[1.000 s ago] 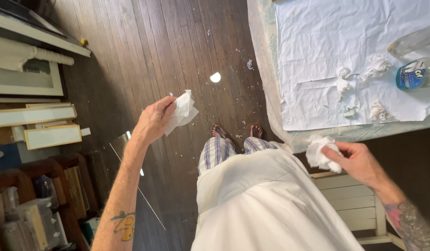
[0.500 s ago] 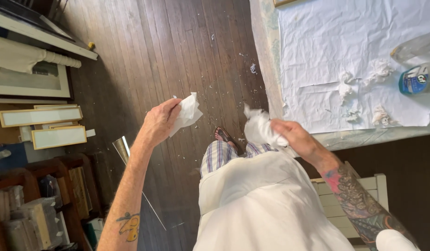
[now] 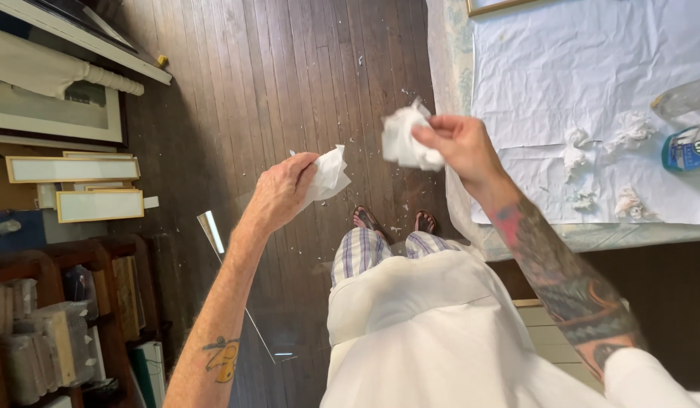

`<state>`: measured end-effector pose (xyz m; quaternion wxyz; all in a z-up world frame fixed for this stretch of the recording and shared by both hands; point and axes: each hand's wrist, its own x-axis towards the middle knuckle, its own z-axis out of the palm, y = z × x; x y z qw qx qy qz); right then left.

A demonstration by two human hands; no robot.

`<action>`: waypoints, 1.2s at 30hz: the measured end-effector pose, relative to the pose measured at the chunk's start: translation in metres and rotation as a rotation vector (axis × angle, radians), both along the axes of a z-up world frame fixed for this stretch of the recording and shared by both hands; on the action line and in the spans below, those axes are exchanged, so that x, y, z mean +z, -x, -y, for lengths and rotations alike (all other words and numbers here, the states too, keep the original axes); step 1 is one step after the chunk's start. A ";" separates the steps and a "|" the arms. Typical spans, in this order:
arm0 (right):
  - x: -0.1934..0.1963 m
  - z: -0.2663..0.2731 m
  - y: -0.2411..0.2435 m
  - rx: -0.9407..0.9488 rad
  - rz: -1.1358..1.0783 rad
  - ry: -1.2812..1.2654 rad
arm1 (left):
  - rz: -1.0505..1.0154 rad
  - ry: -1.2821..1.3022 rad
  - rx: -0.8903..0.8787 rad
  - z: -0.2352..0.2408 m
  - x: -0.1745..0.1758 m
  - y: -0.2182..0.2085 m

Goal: Cleaning a glass pane and assembling it into a wooden picture frame

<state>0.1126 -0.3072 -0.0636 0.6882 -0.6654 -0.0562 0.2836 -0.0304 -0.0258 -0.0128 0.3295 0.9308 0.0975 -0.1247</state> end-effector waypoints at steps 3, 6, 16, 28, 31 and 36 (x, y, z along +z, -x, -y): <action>0.048 0.005 0.032 -0.012 0.106 0.088 | 0.025 -0.011 0.006 0.003 0.011 0.003; 0.028 0.049 0.075 0.054 -0.065 0.228 | 0.043 -0.031 -0.005 -0.002 0.014 0.008; 0.009 0.001 0.017 -0.026 -0.010 0.086 | 0.023 0.006 -0.018 0.005 0.000 0.007; -0.009 0.017 0.028 -0.144 -0.151 0.079 | 0.058 0.020 -0.010 0.009 -0.003 0.001; -0.009 0.009 0.029 -0.218 -0.292 -0.087 | 0.027 0.006 -0.009 0.011 0.003 0.005; 0.014 0.020 0.038 -0.211 -0.321 -0.053 | 0.092 0.046 -0.026 0.006 -0.007 0.005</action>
